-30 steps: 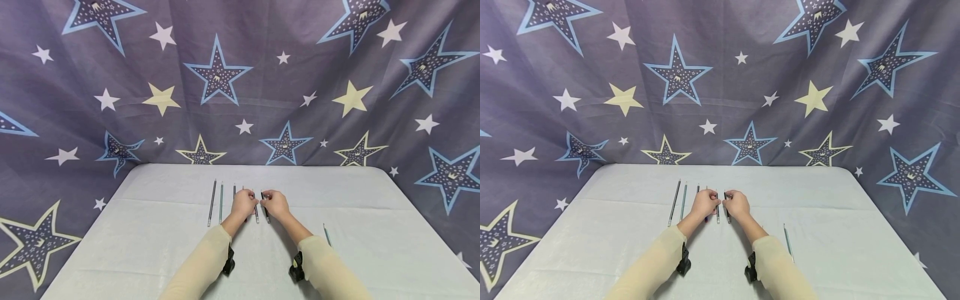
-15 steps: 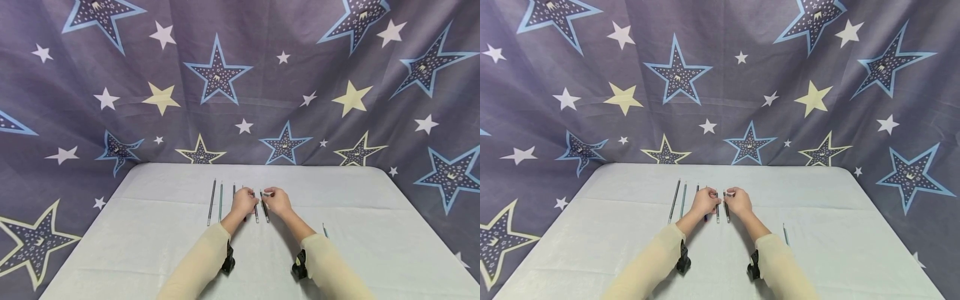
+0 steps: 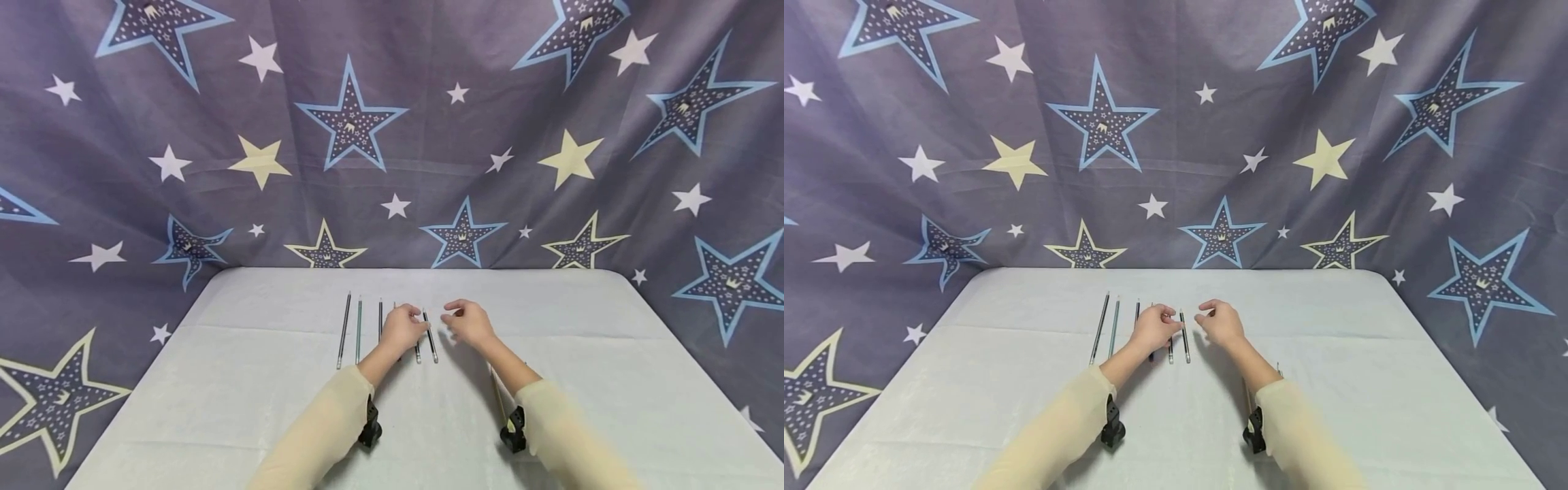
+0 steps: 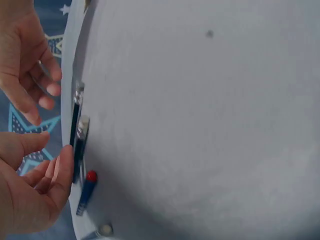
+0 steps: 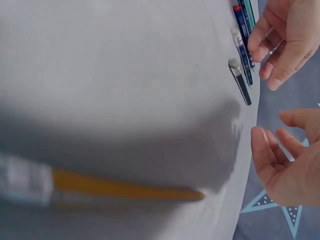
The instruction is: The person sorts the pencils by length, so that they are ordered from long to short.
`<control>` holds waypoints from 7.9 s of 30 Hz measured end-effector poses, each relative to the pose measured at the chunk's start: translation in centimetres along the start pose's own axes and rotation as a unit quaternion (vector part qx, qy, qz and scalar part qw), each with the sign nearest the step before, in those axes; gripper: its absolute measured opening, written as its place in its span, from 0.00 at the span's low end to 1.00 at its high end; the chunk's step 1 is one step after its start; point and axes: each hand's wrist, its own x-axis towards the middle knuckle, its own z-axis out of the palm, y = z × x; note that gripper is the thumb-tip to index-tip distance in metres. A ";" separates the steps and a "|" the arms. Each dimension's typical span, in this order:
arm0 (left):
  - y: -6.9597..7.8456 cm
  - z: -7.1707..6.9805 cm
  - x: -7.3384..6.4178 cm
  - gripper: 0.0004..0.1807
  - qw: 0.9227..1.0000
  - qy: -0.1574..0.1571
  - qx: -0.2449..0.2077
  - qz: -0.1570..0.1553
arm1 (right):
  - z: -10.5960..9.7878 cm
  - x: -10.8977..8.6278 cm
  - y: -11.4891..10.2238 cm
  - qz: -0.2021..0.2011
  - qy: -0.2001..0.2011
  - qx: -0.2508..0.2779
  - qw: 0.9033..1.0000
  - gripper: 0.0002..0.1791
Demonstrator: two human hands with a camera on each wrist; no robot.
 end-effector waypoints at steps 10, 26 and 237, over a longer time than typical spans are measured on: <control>1.4 0.9 -1.4 0.19 0.998 -0.045 -0.032 0.030 | -2.6 -0.9 0.5 -0.005 -0.019 -0.029 0.999 0.18; 3.5 2.7 -4.7 0.21 0.987 -0.146 -0.055 0.027 | -6.7 -3.3 2.1 -0.011 -0.062 -0.074 0.995 0.17; 2.1 4.3 -5.1 0.15 0.934 -0.076 -0.336 -0.096 | -7.2 -8.4 4.7 0.073 -0.144 0.146 0.976 0.29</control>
